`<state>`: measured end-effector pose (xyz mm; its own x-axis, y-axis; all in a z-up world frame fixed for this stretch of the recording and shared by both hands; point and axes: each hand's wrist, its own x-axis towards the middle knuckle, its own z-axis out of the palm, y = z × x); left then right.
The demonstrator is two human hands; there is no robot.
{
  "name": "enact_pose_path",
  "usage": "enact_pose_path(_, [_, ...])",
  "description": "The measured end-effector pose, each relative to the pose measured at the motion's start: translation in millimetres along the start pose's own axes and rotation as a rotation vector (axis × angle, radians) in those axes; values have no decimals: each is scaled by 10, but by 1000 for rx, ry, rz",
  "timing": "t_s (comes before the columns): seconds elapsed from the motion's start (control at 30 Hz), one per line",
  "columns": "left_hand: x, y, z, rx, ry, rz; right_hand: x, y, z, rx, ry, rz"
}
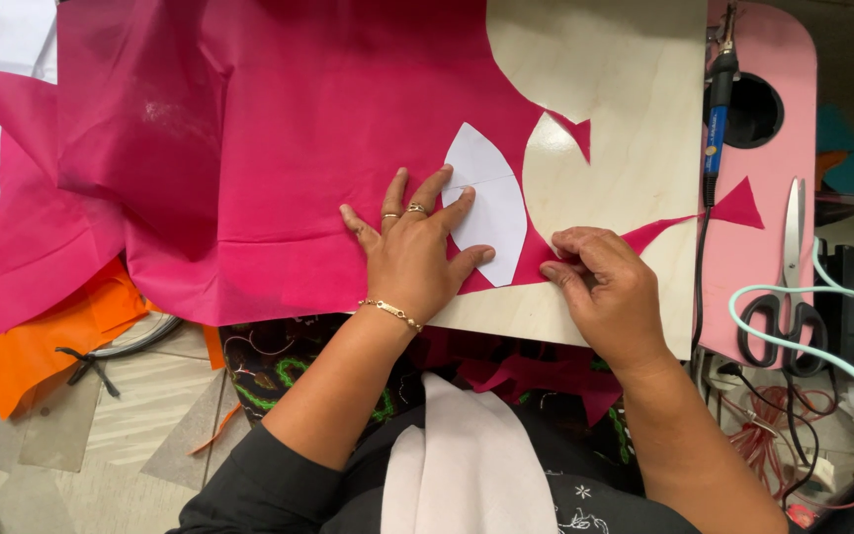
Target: Using a heat-cutting tool to trace and cut out specific shapes from pink fabric using a paper template.
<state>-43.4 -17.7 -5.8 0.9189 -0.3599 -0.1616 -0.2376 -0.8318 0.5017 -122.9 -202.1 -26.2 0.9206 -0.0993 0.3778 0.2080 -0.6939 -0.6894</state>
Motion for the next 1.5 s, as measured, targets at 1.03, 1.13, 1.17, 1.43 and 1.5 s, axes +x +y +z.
enact_pose_path(1.03, [259, -143, -34, 325, -140, 319, -13, 46, 0, -4, -11, -16])
enact_pose_path(1.13, [264, -151, -27, 311, -136, 324, -10, 39, 1, -3, -10, -16])
enact_pose_path(1.17, [266, -152, -29, 306, -131, 326, -4, 32, 2, -2, -4, -18])
enact_pose_path(1.43, [267, -171, -4, 287, -115, 326, 13, -19, -11, -13, -10, -5])
enact_pose_path(1.5, [265, -172, -4, 285, -112, 328, 15, -22, -12, -15, -12, -3])
